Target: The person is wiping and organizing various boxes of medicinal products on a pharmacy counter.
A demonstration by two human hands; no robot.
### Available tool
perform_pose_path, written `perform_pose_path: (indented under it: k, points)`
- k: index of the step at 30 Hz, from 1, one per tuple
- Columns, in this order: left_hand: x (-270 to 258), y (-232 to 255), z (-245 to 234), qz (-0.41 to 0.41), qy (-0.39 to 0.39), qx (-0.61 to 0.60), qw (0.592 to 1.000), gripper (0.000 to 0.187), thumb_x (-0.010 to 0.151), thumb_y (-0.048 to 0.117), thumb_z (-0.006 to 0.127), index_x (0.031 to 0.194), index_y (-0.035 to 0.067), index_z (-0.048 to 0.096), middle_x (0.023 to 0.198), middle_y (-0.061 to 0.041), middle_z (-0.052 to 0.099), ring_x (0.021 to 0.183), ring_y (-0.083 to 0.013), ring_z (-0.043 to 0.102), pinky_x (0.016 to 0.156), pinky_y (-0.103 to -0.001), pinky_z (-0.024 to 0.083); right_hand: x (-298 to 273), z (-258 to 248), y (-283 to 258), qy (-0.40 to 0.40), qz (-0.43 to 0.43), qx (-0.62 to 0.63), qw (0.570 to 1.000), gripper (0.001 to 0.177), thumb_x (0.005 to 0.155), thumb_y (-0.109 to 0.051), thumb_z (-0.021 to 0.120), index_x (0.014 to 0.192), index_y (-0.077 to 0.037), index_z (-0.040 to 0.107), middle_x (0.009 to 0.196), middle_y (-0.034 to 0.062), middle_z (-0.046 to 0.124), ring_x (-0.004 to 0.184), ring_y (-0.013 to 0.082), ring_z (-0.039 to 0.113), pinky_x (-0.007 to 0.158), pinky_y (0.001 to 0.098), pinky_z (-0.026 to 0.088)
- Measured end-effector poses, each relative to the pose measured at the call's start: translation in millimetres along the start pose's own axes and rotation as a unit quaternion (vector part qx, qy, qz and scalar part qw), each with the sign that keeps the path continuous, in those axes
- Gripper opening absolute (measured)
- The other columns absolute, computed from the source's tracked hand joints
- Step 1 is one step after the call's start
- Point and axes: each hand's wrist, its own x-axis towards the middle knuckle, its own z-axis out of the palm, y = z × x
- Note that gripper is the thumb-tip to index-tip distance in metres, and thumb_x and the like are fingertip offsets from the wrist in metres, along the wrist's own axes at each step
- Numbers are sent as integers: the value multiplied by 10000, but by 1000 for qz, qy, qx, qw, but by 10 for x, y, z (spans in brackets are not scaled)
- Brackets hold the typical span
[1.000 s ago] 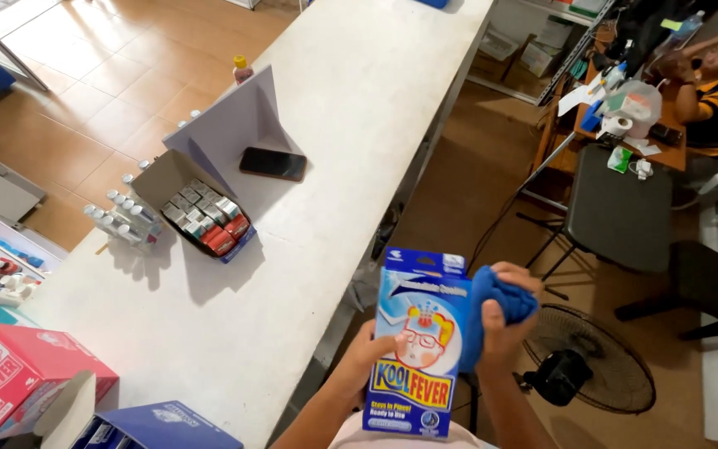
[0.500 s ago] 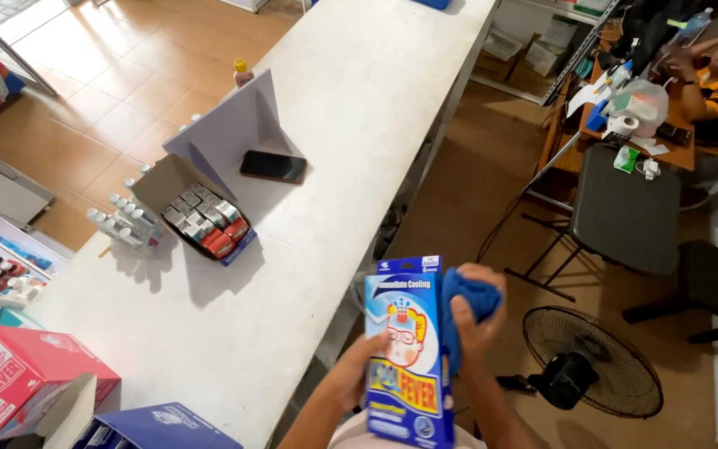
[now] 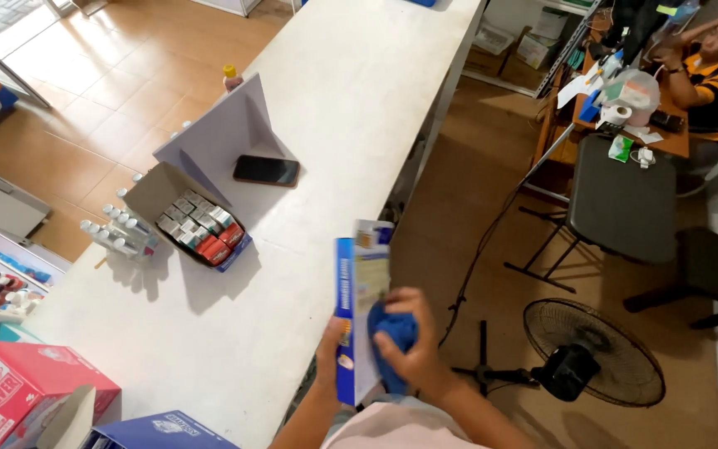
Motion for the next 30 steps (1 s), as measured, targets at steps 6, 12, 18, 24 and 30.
perform_pose_path:
  k: [6, 12, 18, 24, 30]
  points:
    - [-144, -27, 505, -62, -50, 222, 972, 985, 763, 437, 726, 1604, 180, 282, 1434, -88, 536, 1249, -204, 556, 1030, -342, 470, 581, -413, 105, 180, -11, -62, 982, 332, 908, -243, 720, 1181, -126, 570, 1267, 133, 557, 1160, 226, 576, 995, 413, 536]
    - [66, -25, -171, -91, -12, 61, 994, 893, 849, 454, 690, 1548, 5, 365, 1296, -189, 597, 1124, -288, 618, 959, -415, 541, 359, -97, -328, -33, -132, -61, 989, 424, 839, -194, 778, 1175, -116, 531, 1189, 141, 582, 1075, 252, 643, 883, 431, 582]
    - [-30, 119, -333, -75, 5, 52, 996, 868, 830, 473, 663, 1497, 0, 369, 1291, -241, 610, 1138, -347, 631, 970, -493, 544, -10, 44, 87, -78, -109, -39, 990, 416, 891, -213, 804, 1176, -139, 510, 1181, 128, 606, 1030, 212, 709, 833, 378, 619]
    - [-97, -187, -13, -110, -29, 230, 967, 891, 829, 489, 663, 1547, 77, 332, 1431, -128, 576, 1304, -258, 568, 1089, -382, 470, 594, -419, 11, 154, -94, -154, 971, 361, 886, -152, 750, 1183, -113, 549, 1179, 146, 585, 1049, 229, 629, 882, 384, 584]
    - [209, -105, -168, -74, -2, 246, 966, 799, 914, 500, 623, 1542, 54, 413, 1333, -138, 605, 1190, -235, 573, 1040, -380, 474, 213, -104, -322, 43, -111, -126, 985, 454, 823, -182, 784, 1182, -96, 519, 1188, 158, 576, 1045, 254, 641, 861, 416, 567]
